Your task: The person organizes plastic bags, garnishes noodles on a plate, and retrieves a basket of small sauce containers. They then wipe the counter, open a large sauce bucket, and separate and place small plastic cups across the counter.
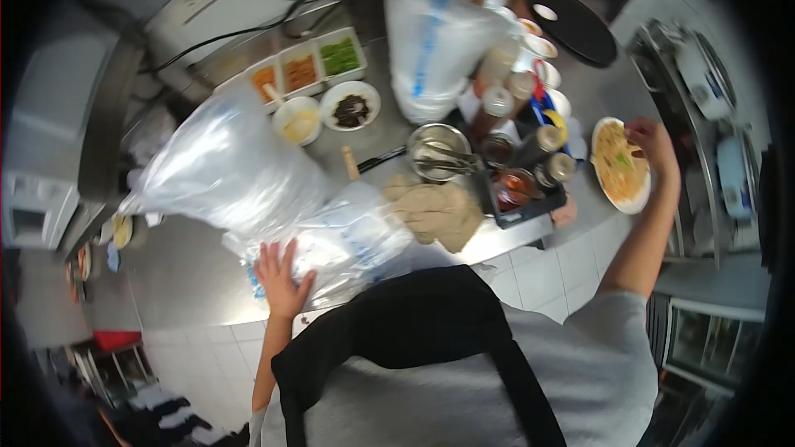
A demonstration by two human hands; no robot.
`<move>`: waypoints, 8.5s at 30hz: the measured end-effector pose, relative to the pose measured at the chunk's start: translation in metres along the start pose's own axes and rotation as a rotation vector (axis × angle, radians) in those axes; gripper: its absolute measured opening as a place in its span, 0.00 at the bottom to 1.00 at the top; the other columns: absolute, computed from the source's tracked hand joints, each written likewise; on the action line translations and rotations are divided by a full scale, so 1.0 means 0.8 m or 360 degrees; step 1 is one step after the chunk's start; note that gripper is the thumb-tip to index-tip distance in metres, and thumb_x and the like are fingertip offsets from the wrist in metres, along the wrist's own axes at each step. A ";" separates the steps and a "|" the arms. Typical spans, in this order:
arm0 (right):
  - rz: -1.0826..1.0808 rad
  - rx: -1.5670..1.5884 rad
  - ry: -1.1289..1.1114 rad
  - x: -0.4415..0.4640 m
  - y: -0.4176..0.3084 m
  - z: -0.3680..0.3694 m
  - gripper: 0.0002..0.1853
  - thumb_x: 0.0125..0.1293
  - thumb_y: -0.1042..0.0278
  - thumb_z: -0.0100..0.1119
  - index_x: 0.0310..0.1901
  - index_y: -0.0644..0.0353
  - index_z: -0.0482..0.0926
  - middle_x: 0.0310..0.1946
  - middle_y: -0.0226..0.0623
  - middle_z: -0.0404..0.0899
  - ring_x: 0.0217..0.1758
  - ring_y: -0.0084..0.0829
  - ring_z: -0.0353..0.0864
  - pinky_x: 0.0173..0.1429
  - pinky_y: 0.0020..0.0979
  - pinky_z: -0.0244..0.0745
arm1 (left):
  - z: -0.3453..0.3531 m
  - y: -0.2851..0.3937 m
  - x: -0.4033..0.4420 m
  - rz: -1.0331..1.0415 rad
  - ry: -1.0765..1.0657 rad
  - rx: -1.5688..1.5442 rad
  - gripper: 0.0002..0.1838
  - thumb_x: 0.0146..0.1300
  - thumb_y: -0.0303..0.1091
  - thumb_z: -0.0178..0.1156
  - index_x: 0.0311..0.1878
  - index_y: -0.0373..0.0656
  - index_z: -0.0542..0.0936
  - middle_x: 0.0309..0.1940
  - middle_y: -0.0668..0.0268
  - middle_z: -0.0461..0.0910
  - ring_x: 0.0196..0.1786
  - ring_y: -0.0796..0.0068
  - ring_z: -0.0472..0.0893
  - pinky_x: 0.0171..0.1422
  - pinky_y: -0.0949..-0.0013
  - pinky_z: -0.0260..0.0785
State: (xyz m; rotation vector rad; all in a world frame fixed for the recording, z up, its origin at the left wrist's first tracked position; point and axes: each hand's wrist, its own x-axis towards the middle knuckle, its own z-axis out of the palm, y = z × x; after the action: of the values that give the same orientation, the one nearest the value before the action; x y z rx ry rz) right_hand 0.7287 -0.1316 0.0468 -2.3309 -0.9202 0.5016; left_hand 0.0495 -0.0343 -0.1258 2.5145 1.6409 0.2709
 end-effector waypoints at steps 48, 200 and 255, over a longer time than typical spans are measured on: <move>-0.1824 -0.0579 -0.0446 0.122 -0.464 0.653 0.16 0.47 0.67 0.67 0.39 0.62 0.83 0.36 0.47 0.83 0.39 0.41 0.83 0.45 0.39 0.78 | 0.010 0.015 -0.026 -0.0313 0.0217 -0.0052 0.33 0.59 0.56 0.55 0.68 0.61 0.65 0.72 0.59 0.54 0.75 0.52 0.51 0.68 0.33 0.47; -0.0634 -0.1609 -0.0114 0.017 0.146 -0.023 0.13 0.63 0.54 0.55 0.48 0.37 0.82 0.36 0.35 0.83 0.39 0.38 0.82 0.43 0.40 0.77 | 0.091 0.079 0.016 -0.0525 0.0743 0.0413 0.26 0.66 0.55 0.50 0.65 0.60 0.68 0.65 0.62 0.63 0.69 0.61 0.61 0.69 0.51 0.49; -0.0346 -0.1386 0.0023 0.075 0.131 -0.021 0.13 0.61 0.54 0.55 0.45 0.40 0.83 0.40 0.39 0.84 0.44 0.40 0.83 0.47 0.40 0.77 | 0.087 0.085 0.015 -0.0518 0.0758 0.0437 0.26 0.65 0.53 0.52 0.64 0.58 0.69 0.64 0.62 0.66 0.67 0.60 0.65 0.68 0.53 0.53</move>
State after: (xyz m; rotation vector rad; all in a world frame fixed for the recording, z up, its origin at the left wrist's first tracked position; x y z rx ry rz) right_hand 0.8312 -0.1576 -0.0144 -2.9031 -1.5938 -0.0403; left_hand 0.1300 -0.0509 -0.1794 2.4329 2.3795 0.6918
